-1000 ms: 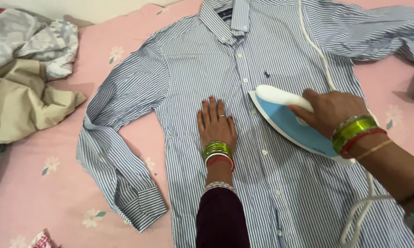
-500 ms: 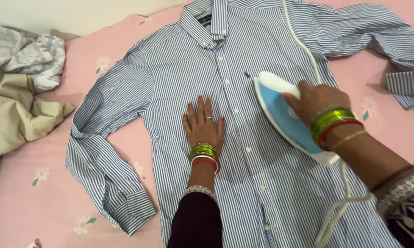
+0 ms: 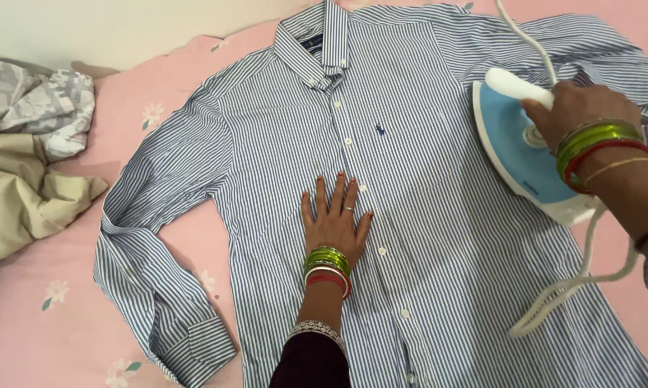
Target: The person irons a blue and white striped shirt laid out on a bed. They use a blue and white electric iron, moving it across the collar, sleeves, and body of the shirt while holding the fabric flat with their left hand.
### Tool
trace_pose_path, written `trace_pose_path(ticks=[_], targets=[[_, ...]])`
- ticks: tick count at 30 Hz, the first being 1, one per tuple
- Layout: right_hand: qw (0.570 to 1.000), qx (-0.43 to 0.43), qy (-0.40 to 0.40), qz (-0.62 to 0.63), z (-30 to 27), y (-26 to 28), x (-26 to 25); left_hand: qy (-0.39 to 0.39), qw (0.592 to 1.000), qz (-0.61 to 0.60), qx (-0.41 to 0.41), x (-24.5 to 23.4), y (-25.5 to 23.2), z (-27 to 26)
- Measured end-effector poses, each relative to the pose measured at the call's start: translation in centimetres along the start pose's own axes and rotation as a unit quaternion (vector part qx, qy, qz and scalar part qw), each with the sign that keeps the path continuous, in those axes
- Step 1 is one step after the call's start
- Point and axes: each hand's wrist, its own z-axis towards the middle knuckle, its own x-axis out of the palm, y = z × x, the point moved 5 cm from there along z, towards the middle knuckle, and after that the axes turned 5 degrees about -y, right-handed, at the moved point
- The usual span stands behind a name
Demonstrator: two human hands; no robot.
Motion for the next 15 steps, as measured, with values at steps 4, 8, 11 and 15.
trace_pose_path(ticks=[4, 8, 11, 15], targets=[[1.0, -0.023, -0.009, 0.008, 2.4, 0.3, 0.1, 0.0, 1.0, -0.001, -0.002, 0.0, -0.1, -0.2], [0.999, -0.041, 0.024, -0.004, 2.4, 0.2, 0.0, 0.003, 1.0, 0.001, -0.003, -0.4, -0.1, 0.0], [0.997, -0.065, 0.019, -0.033, 0.2, -0.5, -0.3, 0.012, 1.0, -0.002, -0.005, -0.4, -0.1, 0.0], [0.998, 0.033, 0.059, 0.018, -0.9, -0.9, -0.5, 0.023, 1.0, -0.013, -0.009, -0.2, 0.1, 0.0]])
